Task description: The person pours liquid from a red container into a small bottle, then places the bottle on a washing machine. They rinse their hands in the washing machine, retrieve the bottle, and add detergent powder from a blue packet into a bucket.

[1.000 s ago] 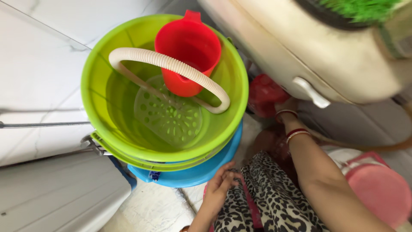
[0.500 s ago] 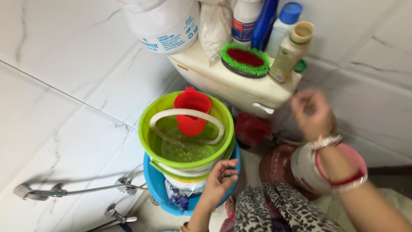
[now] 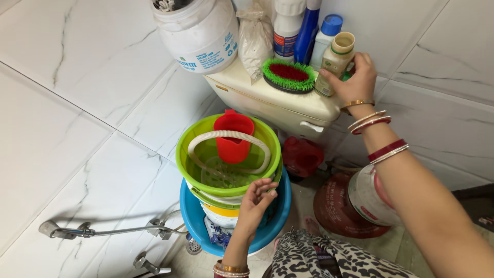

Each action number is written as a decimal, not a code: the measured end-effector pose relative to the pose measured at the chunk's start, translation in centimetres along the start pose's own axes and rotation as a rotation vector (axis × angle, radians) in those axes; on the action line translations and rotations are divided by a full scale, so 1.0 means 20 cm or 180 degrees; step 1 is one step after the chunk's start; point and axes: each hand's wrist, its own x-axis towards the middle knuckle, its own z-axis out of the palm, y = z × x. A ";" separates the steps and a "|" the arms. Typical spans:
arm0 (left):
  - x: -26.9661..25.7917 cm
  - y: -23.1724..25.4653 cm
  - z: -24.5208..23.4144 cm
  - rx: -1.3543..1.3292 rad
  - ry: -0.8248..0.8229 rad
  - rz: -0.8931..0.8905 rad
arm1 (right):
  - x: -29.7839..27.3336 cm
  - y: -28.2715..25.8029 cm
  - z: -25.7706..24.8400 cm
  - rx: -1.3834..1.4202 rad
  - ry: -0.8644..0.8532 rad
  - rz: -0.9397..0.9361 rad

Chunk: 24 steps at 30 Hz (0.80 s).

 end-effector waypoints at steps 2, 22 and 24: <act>0.02 0.01 0.03 0.0090 -0.0023 -0.0015 | 0.01 0.00 -0.02 0.0056 -0.0061 -0.0034; 0.36 0.41 0.70 0.2195 0.1226 0.2592 | -0.26 -0.58 -0.38 0.0420 -0.0435 -0.0417; 0.35 0.41 0.64 0.2084 0.1104 0.2068 | -0.30 -0.58 -0.42 0.0859 -0.0777 -0.0410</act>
